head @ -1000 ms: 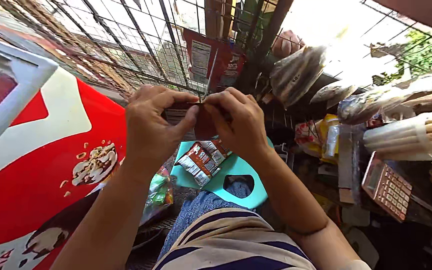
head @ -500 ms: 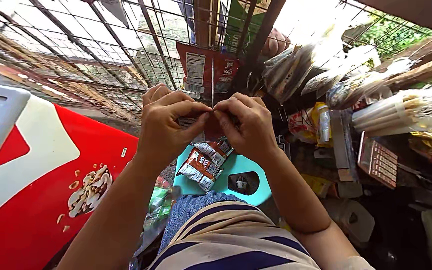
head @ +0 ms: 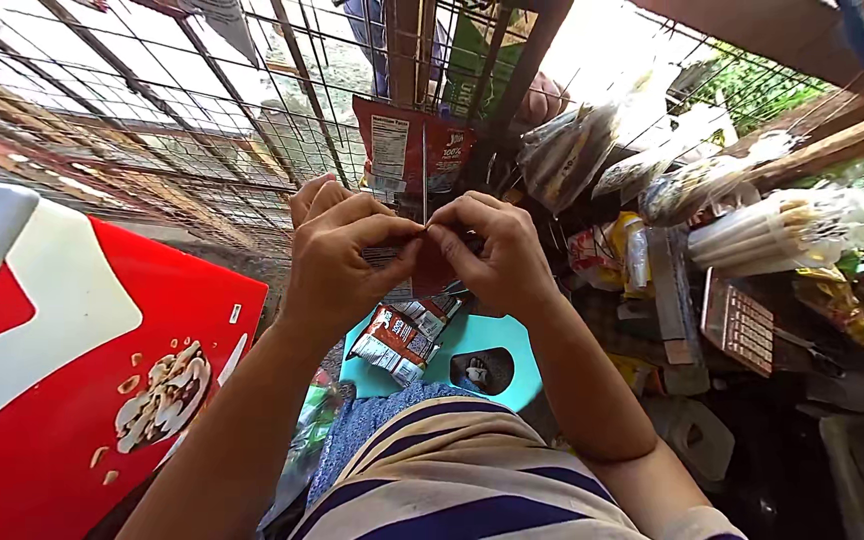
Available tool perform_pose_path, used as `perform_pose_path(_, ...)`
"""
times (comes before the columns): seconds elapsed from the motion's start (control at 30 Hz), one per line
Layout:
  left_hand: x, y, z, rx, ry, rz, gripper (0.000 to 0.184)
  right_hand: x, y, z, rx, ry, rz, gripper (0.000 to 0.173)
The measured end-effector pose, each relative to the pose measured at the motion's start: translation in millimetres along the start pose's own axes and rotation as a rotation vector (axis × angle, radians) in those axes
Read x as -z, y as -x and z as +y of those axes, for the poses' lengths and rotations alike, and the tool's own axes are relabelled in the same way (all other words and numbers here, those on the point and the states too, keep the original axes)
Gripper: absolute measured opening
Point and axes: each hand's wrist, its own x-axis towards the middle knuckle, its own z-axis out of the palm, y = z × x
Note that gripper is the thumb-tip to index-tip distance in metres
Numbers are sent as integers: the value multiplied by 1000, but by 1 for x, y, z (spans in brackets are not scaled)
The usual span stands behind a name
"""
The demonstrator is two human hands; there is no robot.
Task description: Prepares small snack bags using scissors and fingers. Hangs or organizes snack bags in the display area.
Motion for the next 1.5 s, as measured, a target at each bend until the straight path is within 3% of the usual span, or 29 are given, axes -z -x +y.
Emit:
perform_pose_path(0.37,0,-5,-3,-65,-29,-12,15,5,1,-10,8,127,10,14)
perform_pose_path(0.63,-2,-9,-4,-73,-63,-28,18,7,-4,-3,-80,18,-62,13)
perform_pose_path(0.87,-14,-16,-15,-61,-104,-30,19,-2,-8,9,-184,-12,37,15)
perform_pose_path(1.17,-37,-65,-50,69,-189,120,18,-14,-68,41,-231,81,153,17)
perform_pose_path(1.4,-66,-43,-60,83,-182,366,56,-16,-88,33,-359,122,52,24)
perform_pose_path(1.5,-67,-5,-59,62,-178,402,63,-4,-65,33,-236,181,145,32)
